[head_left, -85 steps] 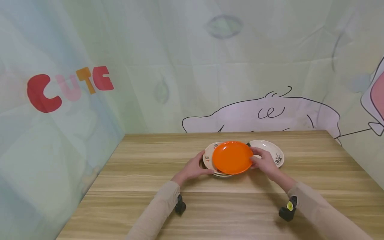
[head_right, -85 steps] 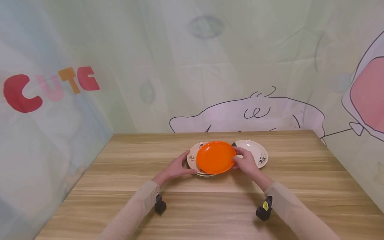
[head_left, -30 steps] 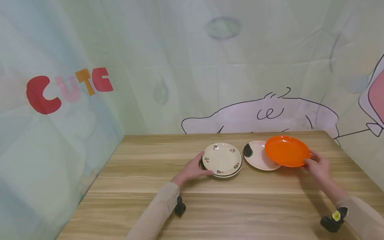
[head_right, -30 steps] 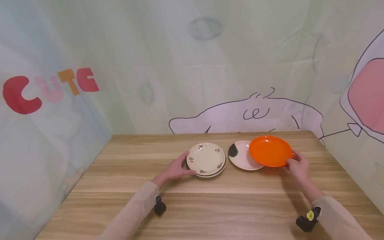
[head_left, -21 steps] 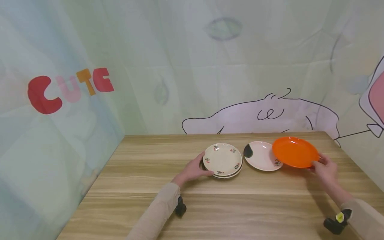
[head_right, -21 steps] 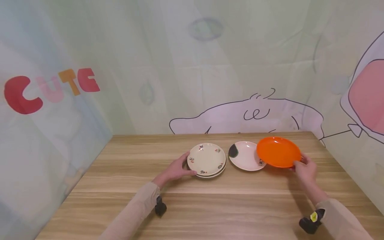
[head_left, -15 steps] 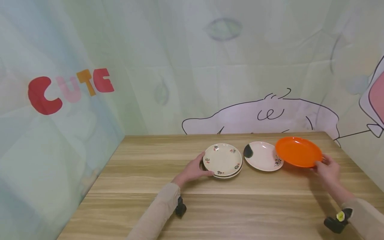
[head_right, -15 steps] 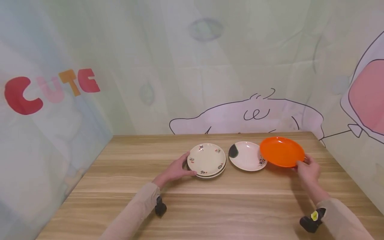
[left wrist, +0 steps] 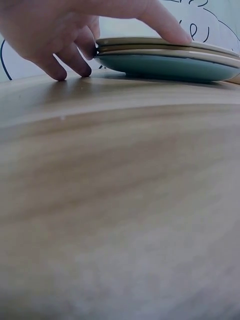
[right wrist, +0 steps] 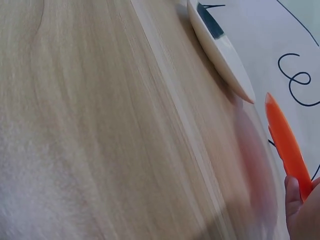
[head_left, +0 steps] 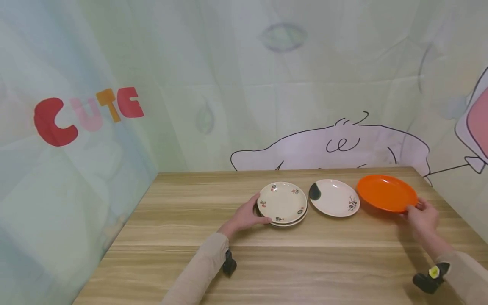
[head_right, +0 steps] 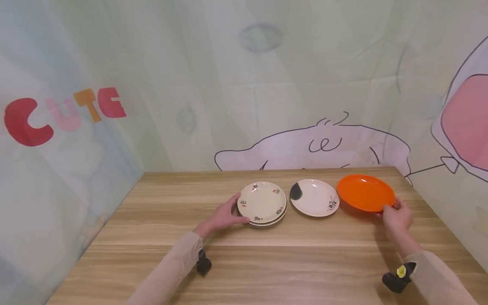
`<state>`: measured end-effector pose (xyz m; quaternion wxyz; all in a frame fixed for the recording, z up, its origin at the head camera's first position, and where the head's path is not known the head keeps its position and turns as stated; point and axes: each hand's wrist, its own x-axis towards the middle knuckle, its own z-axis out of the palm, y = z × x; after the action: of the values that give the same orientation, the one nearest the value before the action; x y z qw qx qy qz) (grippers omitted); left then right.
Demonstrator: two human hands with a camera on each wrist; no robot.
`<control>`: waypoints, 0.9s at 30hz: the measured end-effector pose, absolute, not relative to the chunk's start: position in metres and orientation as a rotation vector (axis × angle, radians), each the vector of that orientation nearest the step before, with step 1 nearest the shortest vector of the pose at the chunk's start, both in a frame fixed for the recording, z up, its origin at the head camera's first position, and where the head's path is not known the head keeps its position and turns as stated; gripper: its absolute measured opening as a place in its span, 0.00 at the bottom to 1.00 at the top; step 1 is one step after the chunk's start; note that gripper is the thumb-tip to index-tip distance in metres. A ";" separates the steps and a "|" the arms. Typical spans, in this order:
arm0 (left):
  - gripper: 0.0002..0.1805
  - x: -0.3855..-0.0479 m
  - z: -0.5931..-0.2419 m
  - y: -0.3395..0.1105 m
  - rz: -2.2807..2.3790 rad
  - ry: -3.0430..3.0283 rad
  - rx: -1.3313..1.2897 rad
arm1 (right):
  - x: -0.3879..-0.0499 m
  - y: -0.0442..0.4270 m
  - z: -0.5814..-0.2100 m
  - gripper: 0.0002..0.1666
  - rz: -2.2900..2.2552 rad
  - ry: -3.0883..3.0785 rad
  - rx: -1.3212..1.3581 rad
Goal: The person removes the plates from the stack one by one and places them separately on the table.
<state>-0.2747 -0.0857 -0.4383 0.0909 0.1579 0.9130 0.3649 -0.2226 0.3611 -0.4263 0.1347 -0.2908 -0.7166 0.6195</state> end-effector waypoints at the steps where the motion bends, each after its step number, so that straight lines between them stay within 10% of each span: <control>1: 0.55 -0.275 -0.438 -0.086 1.086 2.714 0.469 | -0.223 0.361 -0.426 0.38 1.784 -2.087 -0.857; 27: 0.55 -0.276 -0.439 -0.087 1.081 2.713 0.476 | -0.224 0.362 -0.438 0.37 1.752 -2.085 -0.907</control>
<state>-0.2756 -0.0868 -0.4386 0.0911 0.1602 0.9130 0.3638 -0.2244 0.3620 -0.4381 0.1351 -0.3131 -0.7197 0.6048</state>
